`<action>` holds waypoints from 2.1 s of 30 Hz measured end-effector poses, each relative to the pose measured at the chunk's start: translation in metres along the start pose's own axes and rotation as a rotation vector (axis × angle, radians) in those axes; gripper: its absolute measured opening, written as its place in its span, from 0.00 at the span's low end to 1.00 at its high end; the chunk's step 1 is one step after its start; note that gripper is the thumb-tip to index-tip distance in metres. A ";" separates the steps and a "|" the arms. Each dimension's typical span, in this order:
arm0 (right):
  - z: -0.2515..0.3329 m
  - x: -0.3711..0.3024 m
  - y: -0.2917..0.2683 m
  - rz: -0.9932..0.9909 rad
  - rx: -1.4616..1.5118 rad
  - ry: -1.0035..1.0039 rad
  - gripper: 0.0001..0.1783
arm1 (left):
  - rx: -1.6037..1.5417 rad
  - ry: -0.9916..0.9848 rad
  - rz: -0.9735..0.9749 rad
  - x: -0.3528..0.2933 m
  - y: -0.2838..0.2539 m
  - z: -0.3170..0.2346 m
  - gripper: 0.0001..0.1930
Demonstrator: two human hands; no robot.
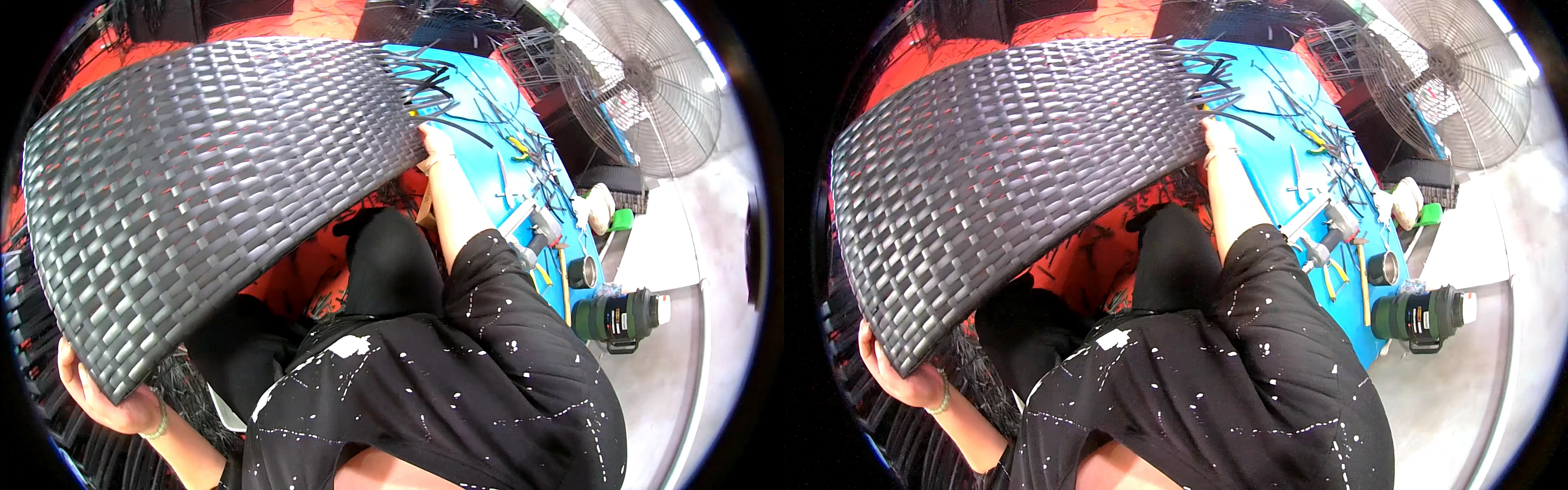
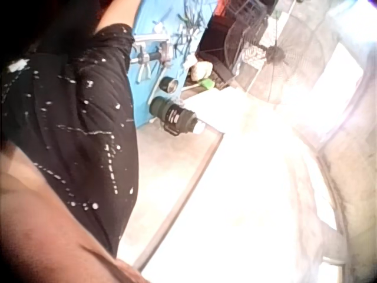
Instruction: The person assembles a black plastic chair by attaching a woven seat panel to the frame. They use a staple gun to secure the seat, then trim excess plastic strips with a knife and pliers. The person works on the chair while seated, manipulating the frame and tools with both hands.
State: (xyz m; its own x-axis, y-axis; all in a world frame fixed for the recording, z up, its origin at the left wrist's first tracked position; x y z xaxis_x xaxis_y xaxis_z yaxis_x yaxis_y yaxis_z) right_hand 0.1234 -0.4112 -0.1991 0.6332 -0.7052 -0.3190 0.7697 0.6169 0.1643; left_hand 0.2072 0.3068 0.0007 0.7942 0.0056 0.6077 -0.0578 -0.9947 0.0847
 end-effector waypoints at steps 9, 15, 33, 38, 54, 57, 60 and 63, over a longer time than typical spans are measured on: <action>0.015 -0.001 -0.013 -0.160 -1.067 -0.194 0.22 | 0.077 0.003 0.023 -0.001 0.022 -0.024 0.16; 0.007 0.021 -0.014 -0.549 -1.261 -0.427 0.18 | -0.012 0.048 0.133 -0.003 0.023 -0.034 0.17; 0.002 0.035 -0.063 -0.415 -1.117 0.167 0.28 | -0.018 0.068 0.277 -0.006 0.048 -0.050 0.18; -0.015 0.059 -0.052 -0.431 -1.313 0.137 0.31 | -0.033 0.097 0.246 -0.005 0.049 -0.053 0.18; 0.001 0.039 -0.063 -0.396 -0.974 -0.112 0.30 | -0.172 0.081 0.191 -0.006 0.043 -0.043 0.14; -0.009 0.020 -0.052 -0.347 -0.485 -0.003 0.32 | -0.141 0.090 0.199 -0.007 0.043 -0.044 0.15; -0.019 -0.008 -0.038 -0.288 -0.310 0.053 0.31 | -0.108 0.084 0.197 -0.009 0.038 -0.046 0.15; -0.014 -0.036 -0.025 -0.262 -0.224 0.065 0.30 | -0.088 0.088 0.207 -0.010 0.031 -0.043 0.15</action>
State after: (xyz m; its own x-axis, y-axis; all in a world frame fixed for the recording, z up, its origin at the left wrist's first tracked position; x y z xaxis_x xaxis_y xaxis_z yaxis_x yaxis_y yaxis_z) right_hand 0.0805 -0.3965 -0.2045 0.4045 -0.8304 -0.3832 0.8638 0.4845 -0.1381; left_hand 0.1720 0.2807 0.0310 0.7046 -0.1851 0.6851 -0.2695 -0.9629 0.0170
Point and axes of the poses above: each hand's wrist, its own x-axis towards the middle knuckle, its own y-axis out of the palm, z = x × y, the point moved 1 cm from there along x, towards the middle knuckle, and after that the axes turned 11 degrees about z, right-handed, at the moved point
